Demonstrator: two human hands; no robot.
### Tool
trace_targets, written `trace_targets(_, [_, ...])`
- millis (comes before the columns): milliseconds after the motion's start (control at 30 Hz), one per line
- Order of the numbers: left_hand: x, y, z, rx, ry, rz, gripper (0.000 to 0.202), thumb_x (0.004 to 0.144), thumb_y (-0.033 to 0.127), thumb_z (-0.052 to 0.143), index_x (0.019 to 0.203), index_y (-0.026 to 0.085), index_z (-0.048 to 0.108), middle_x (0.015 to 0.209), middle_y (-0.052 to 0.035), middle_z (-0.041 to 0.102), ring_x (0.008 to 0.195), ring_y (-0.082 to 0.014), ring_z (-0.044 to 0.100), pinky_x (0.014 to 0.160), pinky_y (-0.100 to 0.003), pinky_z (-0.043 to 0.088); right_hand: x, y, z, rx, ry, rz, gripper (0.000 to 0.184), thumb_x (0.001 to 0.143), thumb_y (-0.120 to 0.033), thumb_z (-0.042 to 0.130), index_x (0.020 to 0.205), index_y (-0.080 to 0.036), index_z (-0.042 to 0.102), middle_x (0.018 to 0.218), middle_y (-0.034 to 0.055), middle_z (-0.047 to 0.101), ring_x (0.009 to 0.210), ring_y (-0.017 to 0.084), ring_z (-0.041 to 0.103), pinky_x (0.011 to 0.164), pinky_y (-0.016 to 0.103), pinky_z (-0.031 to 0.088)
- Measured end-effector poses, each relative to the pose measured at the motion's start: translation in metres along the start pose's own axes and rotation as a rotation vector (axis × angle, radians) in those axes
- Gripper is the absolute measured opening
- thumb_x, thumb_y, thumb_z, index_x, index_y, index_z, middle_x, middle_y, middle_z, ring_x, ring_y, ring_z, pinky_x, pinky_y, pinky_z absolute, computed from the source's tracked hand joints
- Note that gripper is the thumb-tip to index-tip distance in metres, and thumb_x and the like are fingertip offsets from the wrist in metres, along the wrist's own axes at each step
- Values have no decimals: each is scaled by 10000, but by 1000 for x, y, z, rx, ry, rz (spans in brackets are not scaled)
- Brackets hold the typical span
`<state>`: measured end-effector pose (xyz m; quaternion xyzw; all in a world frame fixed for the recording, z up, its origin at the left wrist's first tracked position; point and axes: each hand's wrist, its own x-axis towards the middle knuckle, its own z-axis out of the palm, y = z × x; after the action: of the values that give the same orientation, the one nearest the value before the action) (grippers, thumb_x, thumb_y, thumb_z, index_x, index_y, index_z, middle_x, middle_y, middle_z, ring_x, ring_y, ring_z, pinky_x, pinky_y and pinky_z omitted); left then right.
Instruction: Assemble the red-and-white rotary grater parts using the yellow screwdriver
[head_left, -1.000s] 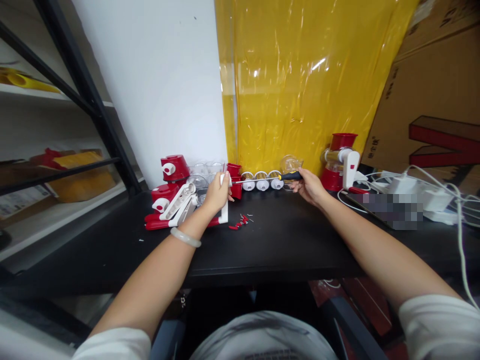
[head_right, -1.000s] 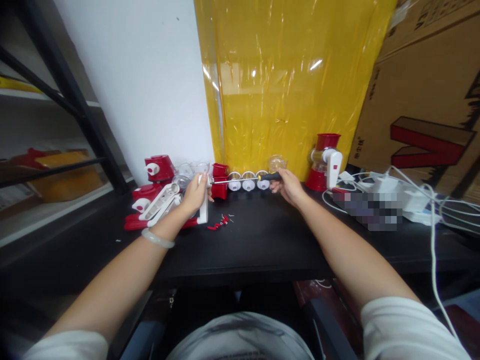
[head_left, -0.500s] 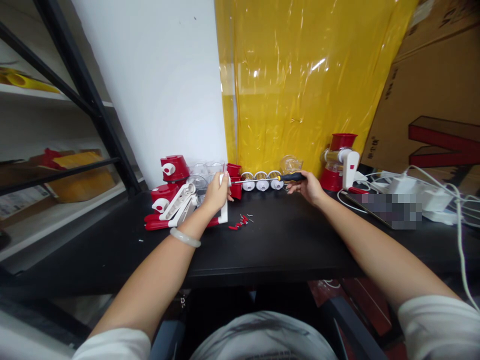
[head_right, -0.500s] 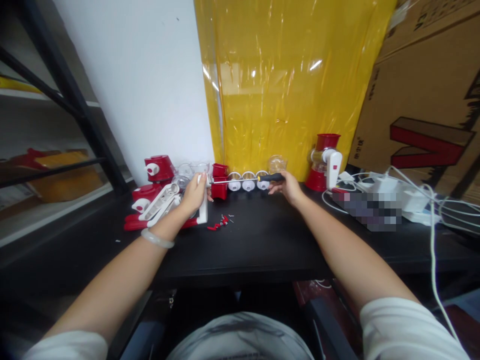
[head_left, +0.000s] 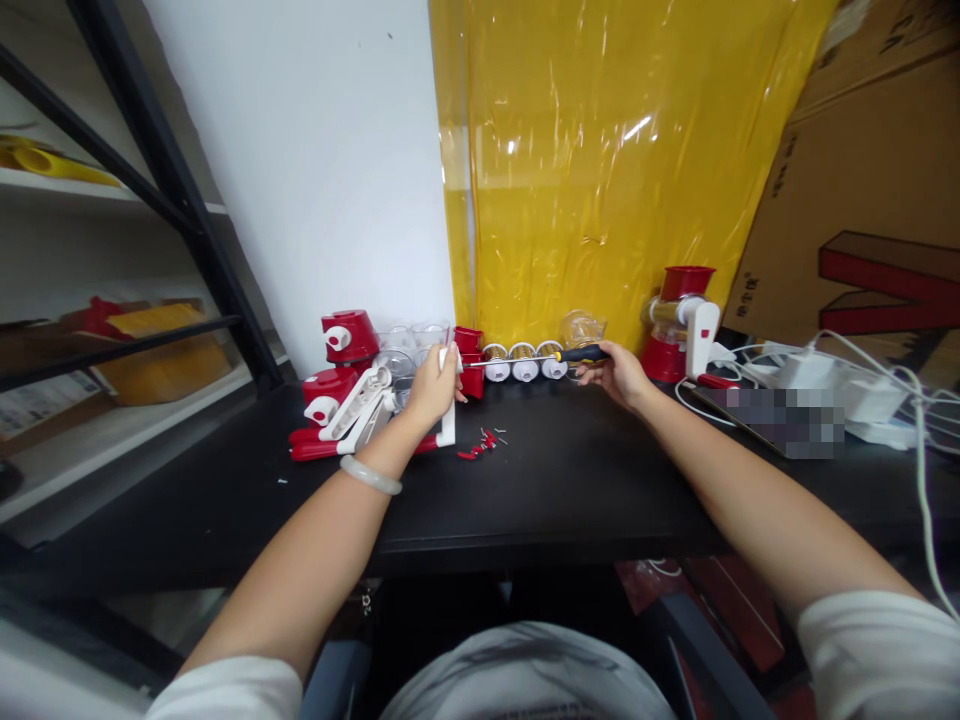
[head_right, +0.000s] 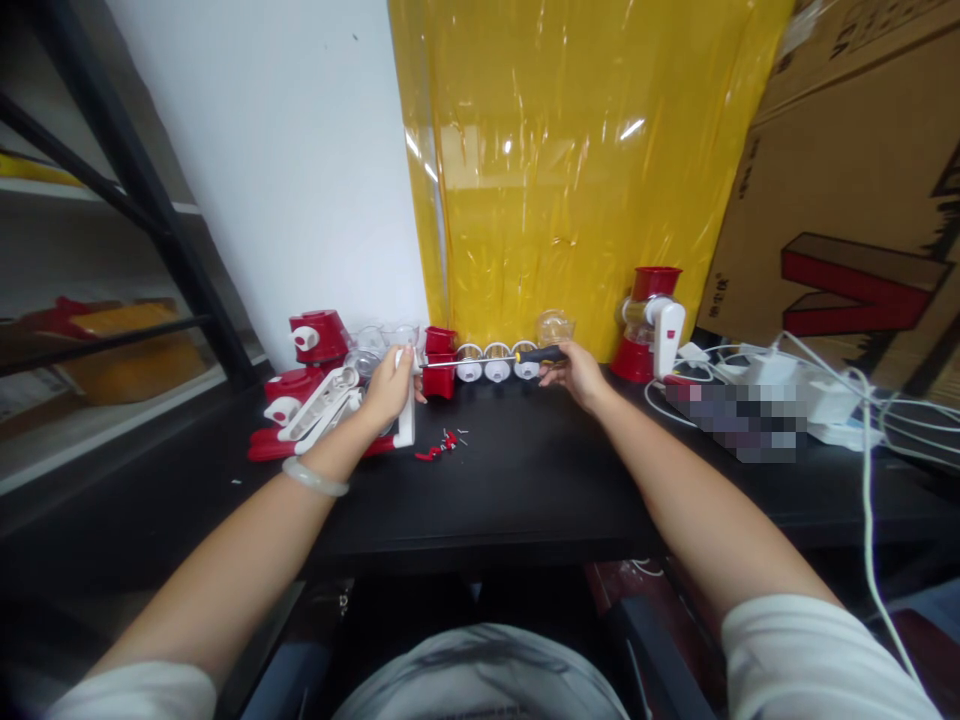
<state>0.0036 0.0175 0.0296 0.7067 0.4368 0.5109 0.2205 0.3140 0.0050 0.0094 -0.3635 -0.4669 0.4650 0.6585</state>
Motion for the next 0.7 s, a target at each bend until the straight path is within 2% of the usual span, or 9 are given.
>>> trace_targets(300, [1, -1, -1, 8, 10, 5, 377, 948, 564, 339, 902, 213, 470, 540, 41, 558, 413, -153, 594, 434, -247, 436, -1, 0, 1, -13, -18, -40, 152, 839, -353, 525, 858, -203, 509, 514, -18, 588, 417, 158, 598, 412, 250, 463])
trace_targets(500, [0, -2, -1, 29, 10, 12, 361, 962, 530, 323, 930, 206, 481, 531, 45, 550, 409, -150, 591, 451, -247, 439, -2, 0, 3, -25, -3, -16, 106, 854, -301, 471, 887, -203, 491, 495, -20, 576, 401, 155, 588, 413, 250, 465])
trace_targets(700, [0, 1, -2, 28, 4, 0, 368, 961, 536, 326, 920, 203, 476, 549, 44, 558, 416, -143, 594, 453, -243, 442, 0, 1, 1, -61, -5, -49, 158, 860, -358, 502, 899, -207, 475, 519, -21, 587, 425, 163, 603, 415, 260, 473])
